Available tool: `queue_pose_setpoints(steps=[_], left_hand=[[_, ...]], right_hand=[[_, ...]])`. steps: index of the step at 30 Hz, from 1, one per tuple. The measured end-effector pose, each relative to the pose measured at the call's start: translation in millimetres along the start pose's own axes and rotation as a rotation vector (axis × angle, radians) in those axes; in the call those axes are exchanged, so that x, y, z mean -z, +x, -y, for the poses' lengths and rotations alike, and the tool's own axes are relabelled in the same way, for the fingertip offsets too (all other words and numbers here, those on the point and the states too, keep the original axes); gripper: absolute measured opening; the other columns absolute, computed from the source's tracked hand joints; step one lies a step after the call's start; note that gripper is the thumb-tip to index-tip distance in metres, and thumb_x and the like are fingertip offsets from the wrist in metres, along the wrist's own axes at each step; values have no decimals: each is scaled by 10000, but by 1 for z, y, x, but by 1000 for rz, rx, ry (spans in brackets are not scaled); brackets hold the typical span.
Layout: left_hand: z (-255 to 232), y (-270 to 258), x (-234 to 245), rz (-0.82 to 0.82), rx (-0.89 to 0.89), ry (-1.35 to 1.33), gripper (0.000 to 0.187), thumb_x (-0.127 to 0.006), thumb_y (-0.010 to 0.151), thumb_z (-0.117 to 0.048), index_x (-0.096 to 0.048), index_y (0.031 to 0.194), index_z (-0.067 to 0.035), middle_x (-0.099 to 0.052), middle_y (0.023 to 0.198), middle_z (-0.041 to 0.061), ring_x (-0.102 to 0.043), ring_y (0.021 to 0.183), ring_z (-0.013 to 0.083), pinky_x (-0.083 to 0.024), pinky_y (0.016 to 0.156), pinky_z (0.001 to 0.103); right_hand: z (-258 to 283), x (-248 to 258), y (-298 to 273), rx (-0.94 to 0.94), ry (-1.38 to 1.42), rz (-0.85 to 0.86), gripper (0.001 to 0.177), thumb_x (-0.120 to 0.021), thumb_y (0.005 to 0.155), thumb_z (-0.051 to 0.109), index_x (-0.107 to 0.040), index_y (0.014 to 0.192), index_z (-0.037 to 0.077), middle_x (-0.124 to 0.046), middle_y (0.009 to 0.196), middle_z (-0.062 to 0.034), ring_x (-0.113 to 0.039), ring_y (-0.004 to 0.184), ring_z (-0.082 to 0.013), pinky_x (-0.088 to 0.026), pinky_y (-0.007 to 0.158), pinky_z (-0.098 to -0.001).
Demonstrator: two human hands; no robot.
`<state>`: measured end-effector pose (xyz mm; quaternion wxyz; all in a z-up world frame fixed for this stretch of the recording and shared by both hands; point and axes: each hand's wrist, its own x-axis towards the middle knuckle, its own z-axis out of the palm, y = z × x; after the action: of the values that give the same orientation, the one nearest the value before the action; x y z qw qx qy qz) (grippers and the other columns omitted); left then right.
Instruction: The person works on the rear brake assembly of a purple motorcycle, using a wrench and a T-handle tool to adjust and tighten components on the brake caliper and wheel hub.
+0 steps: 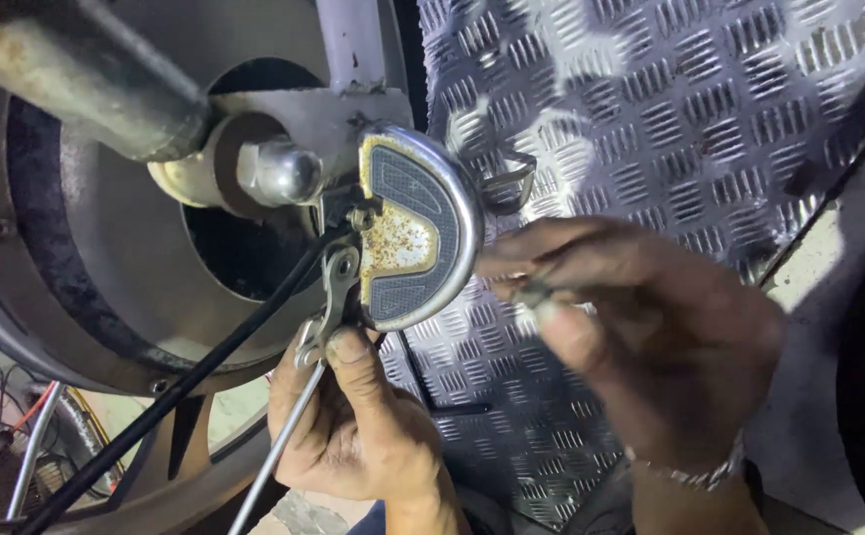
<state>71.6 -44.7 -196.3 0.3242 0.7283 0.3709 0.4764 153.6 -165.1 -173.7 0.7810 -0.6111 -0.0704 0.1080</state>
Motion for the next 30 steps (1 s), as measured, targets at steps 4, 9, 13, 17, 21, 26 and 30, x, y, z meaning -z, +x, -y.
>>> queue_pose_setpoints(steps=[4,9,13,17,21,26,30], left_hand=[[3,0,3,35,-7,-95,248,-760,907,-73,-651,1094,48,-695,976,165,-704,823,223,-633,764,259],[2,0,5,41,-14,-100,249,-758,903,-33,-648,1109,56,-707,1010,187,-719,872,247,-648,802,282],[-3,1,6,43,16,-90,235,-760,904,-62,-656,1093,29,-719,1033,176,-721,919,236,-631,869,295],[-5,1,7,64,34,-130,203,-737,918,-44,-642,1074,44,-713,1015,216,-730,803,269,-674,731,304],[-18,3,4,36,122,-151,203,-734,896,-36,-627,1027,77,-701,964,244,-726,785,294,-694,727,326],[-7,1,8,91,-51,-82,253,-696,932,-155,-657,1066,57,-708,1043,233,-725,947,310,-640,897,368],[0,1,6,98,-124,-106,216,-668,955,-150,-630,1048,41,-696,1030,253,-722,936,323,-643,883,382]], right_hand=[[-28,4,4,18,328,-1,142,-637,928,30,-585,1060,46,-699,1038,-143,-747,728,-221,-692,606,-287],[-15,-7,10,-81,273,97,214,-561,883,115,-568,1059,-6,-627,896,-111,-558,624,-168,-497,516,-268],[2,-20,15,-102,6,260,246,-534,994,193,-659,974,-17,-558,666,15,-456,545,-79,-369,448,-191],[-3,-27,13,47,-64,239,224,-558,994,115,-700,964,-55,-570,611,-22,-395,452,-89,-290,372,-217],[0,-28,15,59,-174,215,328,-581,995,122,-501,683,63,-414,563,18,-353,461,-101,-273,400,-252],[-1,-28,20,112,-312,158,419,-613,995,113,-393,642,67,-326,552,8,-303,477,-110,-248,434,-271],[0,-23,24,140,-382,172,383,-619,993,145,-439,667,53,-330,553,7,-299,476,-116,-248,437,-276]])
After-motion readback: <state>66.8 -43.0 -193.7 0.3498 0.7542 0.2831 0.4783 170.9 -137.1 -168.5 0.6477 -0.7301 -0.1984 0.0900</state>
